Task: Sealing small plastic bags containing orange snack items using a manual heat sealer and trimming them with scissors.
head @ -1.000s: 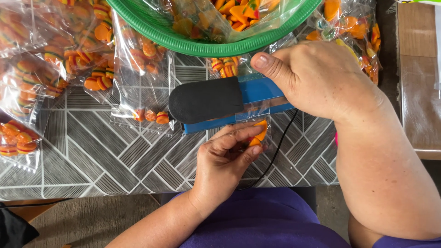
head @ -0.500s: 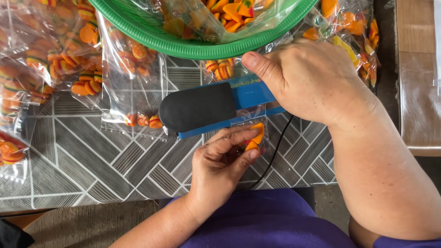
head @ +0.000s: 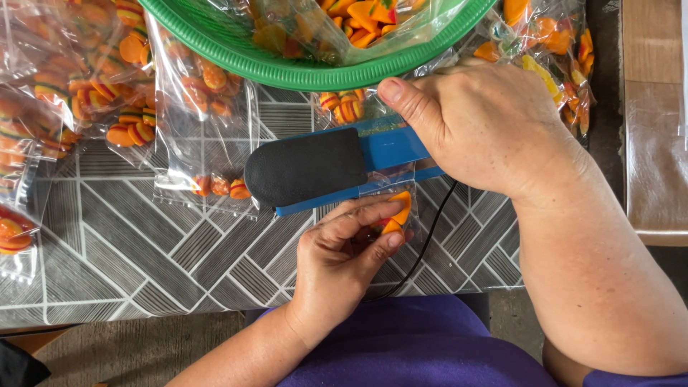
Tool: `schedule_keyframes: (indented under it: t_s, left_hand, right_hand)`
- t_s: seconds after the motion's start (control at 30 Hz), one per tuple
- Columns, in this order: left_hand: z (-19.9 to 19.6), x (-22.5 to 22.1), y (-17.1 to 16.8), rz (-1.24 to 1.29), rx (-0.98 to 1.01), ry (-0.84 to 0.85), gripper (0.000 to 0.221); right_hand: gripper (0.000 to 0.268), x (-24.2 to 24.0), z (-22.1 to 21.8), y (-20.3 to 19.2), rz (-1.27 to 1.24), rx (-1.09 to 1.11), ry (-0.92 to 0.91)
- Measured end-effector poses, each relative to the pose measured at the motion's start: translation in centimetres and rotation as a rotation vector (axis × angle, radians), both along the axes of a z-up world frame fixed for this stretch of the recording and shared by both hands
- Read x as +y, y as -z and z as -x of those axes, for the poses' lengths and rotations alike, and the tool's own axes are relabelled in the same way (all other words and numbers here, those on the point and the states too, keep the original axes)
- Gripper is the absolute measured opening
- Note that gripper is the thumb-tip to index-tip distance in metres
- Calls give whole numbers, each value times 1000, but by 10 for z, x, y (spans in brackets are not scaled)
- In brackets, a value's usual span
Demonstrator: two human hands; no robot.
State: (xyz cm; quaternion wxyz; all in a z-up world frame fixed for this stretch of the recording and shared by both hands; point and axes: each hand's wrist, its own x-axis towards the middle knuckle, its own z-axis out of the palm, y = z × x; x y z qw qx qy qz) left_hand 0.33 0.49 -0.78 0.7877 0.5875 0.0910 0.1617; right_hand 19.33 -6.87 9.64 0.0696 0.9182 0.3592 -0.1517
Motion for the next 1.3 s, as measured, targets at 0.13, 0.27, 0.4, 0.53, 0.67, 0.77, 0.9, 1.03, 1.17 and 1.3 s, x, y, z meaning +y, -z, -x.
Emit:
schedule_keyframes:
  t_s: [0.13,0.27,0.4,0.53,0.67,0.77,0.9,1.03,1.17,1.3]
  left_hand:
    - [0,-1,1,34,-8,-2,28]
    - [0,0,0,36,-5,4,27]
    - [0,-2,2,53,-1,-1,28]
    - [1,-4,1,74,15,-8,30]
    - [3,-3,-4,173,50,-2,30]
    - [5,-4,-3,197,84,-6,33]
    - [5,-4,-6,187,139,-6,35]
    - [4,-5,-7,172,131,-19,33]
    - [5,-5,-7,185,105,-10,34]
    - [0,-8,-1,158,34,-71,33]
  right_hand:
    - [77,0,1,0,-15,-2,-7]
    - [75,-1,1,0,-30,-7,-6]
    - [81,0,0,2,-13,-21,10]
    - [80,0,3,-4,14,-66,15]
    - [82,-1,7,-12,-63,13,114]
    - [69,-6,11,-6,-269,42,179]
    - [43,-27,15,-1,-888,60,114]
    - [22,-52,41,2,-1121,-328,-184]
    - [10,-79,78,14,-1256,-432,-164]
    - [3,-83,94,25,-1215,-162,-65]
